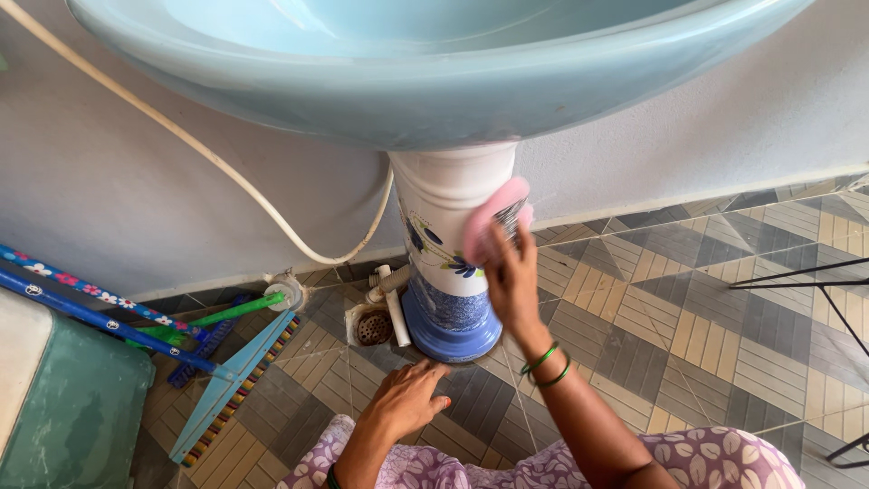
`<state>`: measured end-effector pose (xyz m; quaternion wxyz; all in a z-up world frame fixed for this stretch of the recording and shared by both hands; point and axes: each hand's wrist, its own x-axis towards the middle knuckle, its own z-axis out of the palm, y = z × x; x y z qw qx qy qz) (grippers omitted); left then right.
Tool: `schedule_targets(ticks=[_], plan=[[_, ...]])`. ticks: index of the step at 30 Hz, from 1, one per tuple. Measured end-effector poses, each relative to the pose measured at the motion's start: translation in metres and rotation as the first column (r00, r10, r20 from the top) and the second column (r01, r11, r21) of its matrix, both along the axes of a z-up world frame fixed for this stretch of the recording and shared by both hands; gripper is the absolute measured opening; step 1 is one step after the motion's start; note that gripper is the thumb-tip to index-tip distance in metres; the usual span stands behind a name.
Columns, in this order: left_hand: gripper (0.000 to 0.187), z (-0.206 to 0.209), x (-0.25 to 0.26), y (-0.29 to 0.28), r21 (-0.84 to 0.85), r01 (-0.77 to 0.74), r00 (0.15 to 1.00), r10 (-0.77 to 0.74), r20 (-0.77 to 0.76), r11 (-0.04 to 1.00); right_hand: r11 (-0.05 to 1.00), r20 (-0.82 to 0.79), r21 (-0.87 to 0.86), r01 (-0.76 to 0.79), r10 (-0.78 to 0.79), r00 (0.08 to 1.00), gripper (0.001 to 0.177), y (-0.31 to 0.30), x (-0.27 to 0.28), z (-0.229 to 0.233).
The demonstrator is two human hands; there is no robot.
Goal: The person cleans the pedestal and base of a sink using a sponge and a pink cloth.
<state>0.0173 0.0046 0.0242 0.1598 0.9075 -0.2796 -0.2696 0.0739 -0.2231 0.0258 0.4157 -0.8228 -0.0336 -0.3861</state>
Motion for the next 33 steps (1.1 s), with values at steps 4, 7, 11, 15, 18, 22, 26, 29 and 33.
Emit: schedule_targets(ticks=[4, 7, 11, 15, 18, 22, 26, 29, 33], plan=[[0.051, 0.002, -0.002, 0.001, 0.014, -0.004, 1.000, 0.004, -0.014, 1.000, 0.910, -0.039, 0.362, -0.202, 0.232, 0.972, 0.059, -0.031, 0.007, 0.009], [0.052, 0.005, -0.003, 0.000, 0.000, 0.009, 1.000, -0.009, 0.014, 1.000, 0.963, -0.035, 0.198, -0.186, 0.196, 0.980, 0.062, -0.023, -0.011, 0.028], [0.054, 0.001, -0.004, -0.004, 0.017, 0.025, 0.999, -0.025, 0.020, 1.000, 0.985, 0.079, -0.103, -0.139, 0.147, 0.986, 0.073, 0.008, -0.030, 0.031], [0.056, -0.012, -0.004, -0.007, 0.037, 0.023, 1.000, -0.023, 0.017, 0.999, 0.952, 0.111, -0.290, 0.096, -0.066, 0.992, 0.070, 0.010, -0.005, -0.011], [0.056, -0.019, -0.002, -0.008, 0.070, 0.013, 1.000, -0.012, -0.017, 0.997, 0.994, -0.004, 0.100, 0.045, -0.045, 0.999, 0.066, -0.005, 0.028, -0.057], [0.057, -0.018, -0.003, -0.015, 0.027, 0.000, 1.000, 0.001, -0.027, 1.000, 0.518, -0.025, 0.833, -0.196, 0.390, 0.920, 0.073, -0.034, 0.038, -0.073], [0.059, -0.011, -0.004, -0.022, 0.045, 0.011, 1.000, -0.010, -0.020, 0.999, 0.728, -0.009, 0.619, -0.294, 0.381, 0.924, 0.072, -0.030, 0.010, -0.032], [0.060, -0.008, -0.004, -0.026, 0.064, 0.045, 0.999, -0.044, -0.025, 0.997, 0.950, -0.042, 0.221, -0.221, 0.235, 0.971, 0.065, -0.003, -0.013, -0.007], [0.059, -0.008, -0.005, -0.023, 0.095, 0.055, 0.998, -0.051, -0.037, 0.994, 0.996, -0.014, -0.073, -0.060, 0.059, 0.998, 0.061, 0.020, -0.011, -0.024]])
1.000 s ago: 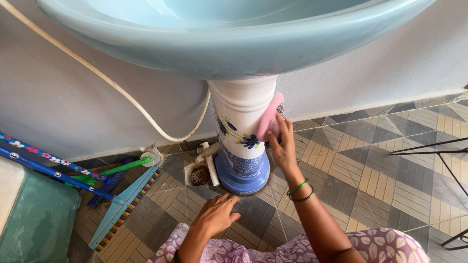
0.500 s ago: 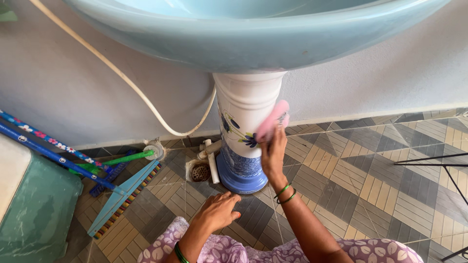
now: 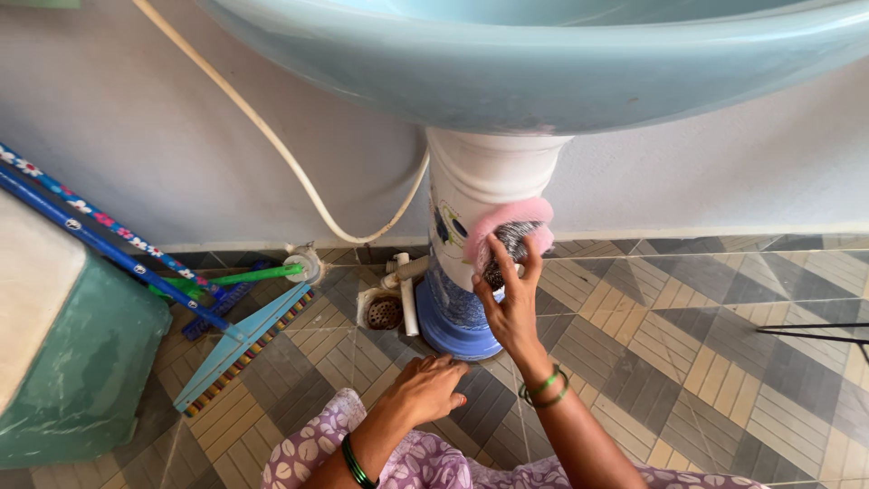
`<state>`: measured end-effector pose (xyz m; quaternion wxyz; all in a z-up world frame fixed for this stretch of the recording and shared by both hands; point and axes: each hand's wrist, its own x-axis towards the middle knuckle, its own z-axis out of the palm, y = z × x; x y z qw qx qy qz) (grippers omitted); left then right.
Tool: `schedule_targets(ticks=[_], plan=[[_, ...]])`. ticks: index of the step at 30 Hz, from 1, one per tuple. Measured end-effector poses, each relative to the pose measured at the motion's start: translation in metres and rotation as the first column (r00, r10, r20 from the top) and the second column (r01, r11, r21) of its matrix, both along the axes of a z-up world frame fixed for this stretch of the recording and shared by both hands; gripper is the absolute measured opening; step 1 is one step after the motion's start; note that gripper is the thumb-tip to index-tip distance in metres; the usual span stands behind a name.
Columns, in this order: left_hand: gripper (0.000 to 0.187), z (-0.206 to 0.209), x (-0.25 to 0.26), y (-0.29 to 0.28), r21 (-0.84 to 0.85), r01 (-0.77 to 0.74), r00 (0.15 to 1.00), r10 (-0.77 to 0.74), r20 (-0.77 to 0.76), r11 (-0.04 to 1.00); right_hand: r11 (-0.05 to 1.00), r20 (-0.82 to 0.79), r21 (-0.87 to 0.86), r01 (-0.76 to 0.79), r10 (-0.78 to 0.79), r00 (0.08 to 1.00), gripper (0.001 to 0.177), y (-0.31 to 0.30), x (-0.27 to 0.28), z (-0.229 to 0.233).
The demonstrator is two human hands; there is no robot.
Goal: The person cleans the pedestal and base of a sink using a sponge and a pink cloth.
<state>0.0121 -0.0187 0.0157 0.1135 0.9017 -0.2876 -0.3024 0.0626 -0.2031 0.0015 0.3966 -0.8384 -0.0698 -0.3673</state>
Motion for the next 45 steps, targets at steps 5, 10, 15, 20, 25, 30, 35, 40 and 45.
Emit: schedule_targets(ticks=[5, 10, 15, 20, 25, 30, 35, 40, 45], plan=[[0.057, -0.002, 0.000, 0.009, -0.023, -0.031, 0.999, 0.032, 0.025, 0.999, 0.943, 0.089, 0.325, 0.065, -0.099, 0.991, 0.056, -0.001, 0.041, -0.071], [0.058, -0.010, -0.001, 0.004, -0.057, -0.025, 1.000, 0.025, -0.001, 0.998, 0.885, 0.051, 0.460, 0.076, -0.111, 0.993, 0.064, -0.008, 0.041, -0.089], [0.059, -0.008, -0.003, 0.003, -0.073, -0.039, 0.999, 0.040, 0.012, 0.997, 0.829, -0.079, 0.559, 0.008, 0.044, 0.996, 0.075, -0.012, 0.021, -0.033], [0.059, -0.009, -0.002, 0.005, -0.036, -0.020, 1.000, 0.021, 0.022, 0.999, 0.876, -0.035, 0.480, 0.038, -0.024, 0.999, 0.077, -0.003, 0.032, -0.039], [0.057, -0.002, -0.004, 0.007, -0.001, -0.025, 0.999, 0.025, 0.022, 1.000, 0.900, -0.074, 0.397, 0.179, -0.163, 0.984, 0.079, -0.016, 0.052, -0.162], [0.060, 0.001, -0.006, -0.003, -0.054, -0.027, 0.999, 0.029, 0.037, 0.998, 0.898, -0.299, 0.349, 0.267, -0.163, 0.940, 0.087, -0.036, 0.058, -0.228], [0.058, 0.003, -0.008, -0.008, -0.090, 0.010, 0.998, -0.005, 0.060, 0.996, 0.906, -0.198, 0.342, 0.249, -0.190, 0.962, 0.086, -0.025, 0.049, -0.138], [0.058, 0.001, -0.004, -0.001, -0.045, 0.024, 0.997, -0.020, 0.080, 0.999, 0.957, -0.007, 0.262, 0.126, -0.129, 0.992, 0.078, -0.013, 0.027, -0.043], [0.055, -0.006, -0.003, 0.005, -0.017, -0.013, 0.999, 0.014, 0.039, 1.000, 0.952, -0.071, 0.210, 0.224, -0.214, 0.974, 0.066, -0.005, 0.031, -0.095]])
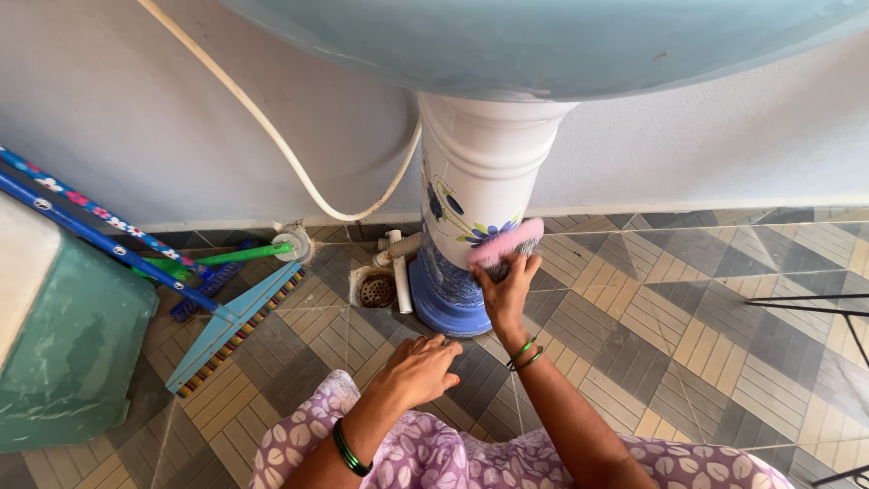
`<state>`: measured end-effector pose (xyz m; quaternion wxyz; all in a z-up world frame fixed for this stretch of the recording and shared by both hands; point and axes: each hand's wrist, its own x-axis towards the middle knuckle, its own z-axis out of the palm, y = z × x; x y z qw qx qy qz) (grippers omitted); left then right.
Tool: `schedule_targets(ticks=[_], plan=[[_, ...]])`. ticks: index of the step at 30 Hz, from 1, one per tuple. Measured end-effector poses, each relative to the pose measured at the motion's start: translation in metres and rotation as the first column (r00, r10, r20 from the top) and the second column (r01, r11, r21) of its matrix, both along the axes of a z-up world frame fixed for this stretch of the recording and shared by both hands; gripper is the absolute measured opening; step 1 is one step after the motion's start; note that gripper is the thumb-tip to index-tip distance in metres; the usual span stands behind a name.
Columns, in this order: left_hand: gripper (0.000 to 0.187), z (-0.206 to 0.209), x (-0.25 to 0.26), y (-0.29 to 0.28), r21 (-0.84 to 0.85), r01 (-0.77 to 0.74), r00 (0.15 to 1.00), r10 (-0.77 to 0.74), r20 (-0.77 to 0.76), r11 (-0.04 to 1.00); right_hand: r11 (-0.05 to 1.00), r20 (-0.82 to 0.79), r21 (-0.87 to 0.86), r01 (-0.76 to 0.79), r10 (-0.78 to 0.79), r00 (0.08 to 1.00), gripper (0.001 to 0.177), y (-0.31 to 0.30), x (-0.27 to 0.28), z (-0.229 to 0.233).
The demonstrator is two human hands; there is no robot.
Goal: The person cleans the pedestal and base of a sink using a sponge and a pink cloth.
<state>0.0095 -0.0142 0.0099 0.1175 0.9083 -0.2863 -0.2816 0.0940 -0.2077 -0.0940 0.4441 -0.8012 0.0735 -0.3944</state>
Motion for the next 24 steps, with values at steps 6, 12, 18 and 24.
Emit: schedule_targets(ticks=[6, 12, 18, 24], plan=[[0.056, -0.001, -0.002, -0.009, -0.097, 0.028, 0.998, -0.022, 0.059, 0.995, 0.979, -0.317, 0.183, -0.091, 0.146, 0.937, 0.073, -0.031, 0.013, -0.089], [0.055, 0.002, -0.001, -0.009, -0.121, 0.038, 0.997, -0.029, 0.068, 0.992, 0.994, -0.135, 0.007, -0.112, 0.112, 0.984, 0.075, -0.033, 0.007, 0.003], [0.055, -0.014, 0.003, 0.000, -0.079, 0.032, 0.998, -0.027, 0.057, 0.996, 0.997, -0.042, -0.064, -0.051, 0.048, 0.998, 0.076, -0.019, -0.003, 0.067], [0.053, 0.007, -0.004, -0.001, -0.044, 0.019, 0.999, -0.018, 0.032, 0.999, 0.992, -0.164, -0.126, 0.001, -0.022, 0.986, 0.070, -0.004, 0.000, -0.009]])
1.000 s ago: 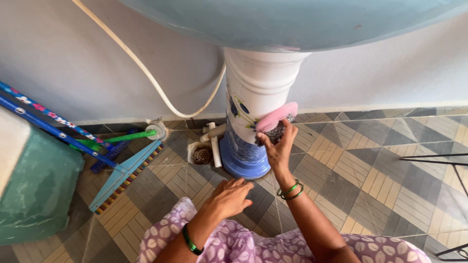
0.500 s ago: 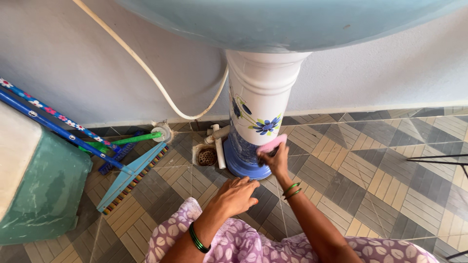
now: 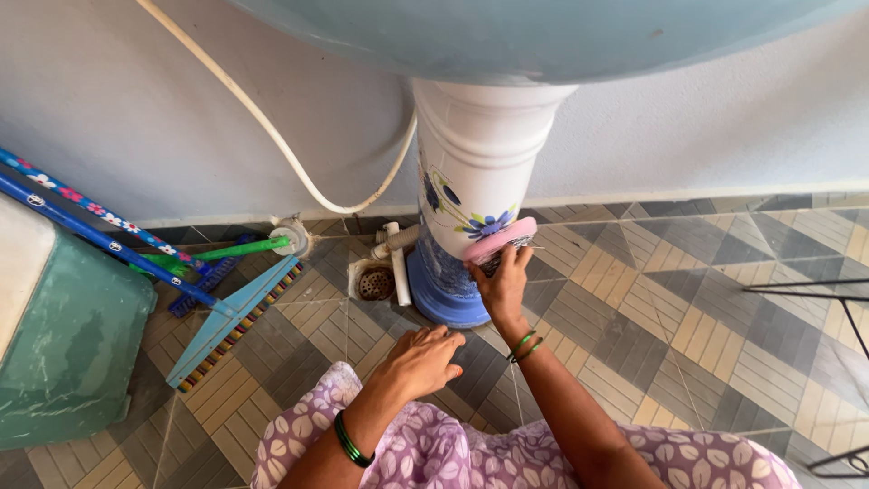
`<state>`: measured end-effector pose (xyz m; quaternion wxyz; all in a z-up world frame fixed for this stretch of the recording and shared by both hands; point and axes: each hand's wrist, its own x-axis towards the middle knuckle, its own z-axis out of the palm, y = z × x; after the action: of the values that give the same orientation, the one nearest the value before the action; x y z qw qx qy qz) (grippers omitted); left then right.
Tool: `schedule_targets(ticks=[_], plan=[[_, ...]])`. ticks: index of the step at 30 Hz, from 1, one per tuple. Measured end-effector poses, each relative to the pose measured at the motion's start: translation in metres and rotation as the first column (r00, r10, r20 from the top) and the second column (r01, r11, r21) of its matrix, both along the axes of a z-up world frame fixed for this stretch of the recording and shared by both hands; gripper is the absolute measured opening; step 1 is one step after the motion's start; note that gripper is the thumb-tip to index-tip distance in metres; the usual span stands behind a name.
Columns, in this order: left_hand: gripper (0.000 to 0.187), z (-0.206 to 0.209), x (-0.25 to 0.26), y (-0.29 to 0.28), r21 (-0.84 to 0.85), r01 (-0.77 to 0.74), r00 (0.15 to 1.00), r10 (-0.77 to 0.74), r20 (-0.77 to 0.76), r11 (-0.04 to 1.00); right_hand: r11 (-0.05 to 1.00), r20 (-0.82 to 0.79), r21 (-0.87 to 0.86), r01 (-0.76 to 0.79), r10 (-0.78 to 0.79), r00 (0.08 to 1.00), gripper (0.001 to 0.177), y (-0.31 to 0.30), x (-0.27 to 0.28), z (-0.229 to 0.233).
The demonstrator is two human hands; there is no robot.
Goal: The person cleans the pedestal and base of a sink using a sponge and a pink cloth.
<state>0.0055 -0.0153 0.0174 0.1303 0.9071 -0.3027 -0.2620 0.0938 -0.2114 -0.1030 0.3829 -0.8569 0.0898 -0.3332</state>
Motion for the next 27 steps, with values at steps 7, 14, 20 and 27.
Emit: schedule_targets(ticks=[7, 14, 20, 27], plan=[[0.054, 0.003, -0.002, -0.010, -0.052, -0.004, 1.000, 0.005, 0.025, 0.999, 0.994, -0.286, 0.079, -0.072, 0.092, 0.954, 0.085, -0.046, 0.008, -0.074], [0.053, -0.004, -0.002, -0.007, -0.049, 0.047, 0.998, -0.046, 0.032, 0.998, 0.996, 0.000, 0.063, -0.062, 0.062, 0.998, 0.078, -0.026, 0.000, 0.056], [0.054, -0.011, 0.001, 0.001, -0.017, 0.029, 0.999, -0.028, 0.041, 0.999, 1.000, 0.038, -0.012, 0.002, -0.002, 0.999, 0.073, -0.003, 0.005, 0.030], [0.053, 0.001, -0.004, -0.010, 0.000, 0.022, 1.000, -0.022, 0.016, 1.000, 0.994, -0.153, 0.008, -0.112, 0.112, 0.982, 0.076, -0.030, 0.014, -0.086]])
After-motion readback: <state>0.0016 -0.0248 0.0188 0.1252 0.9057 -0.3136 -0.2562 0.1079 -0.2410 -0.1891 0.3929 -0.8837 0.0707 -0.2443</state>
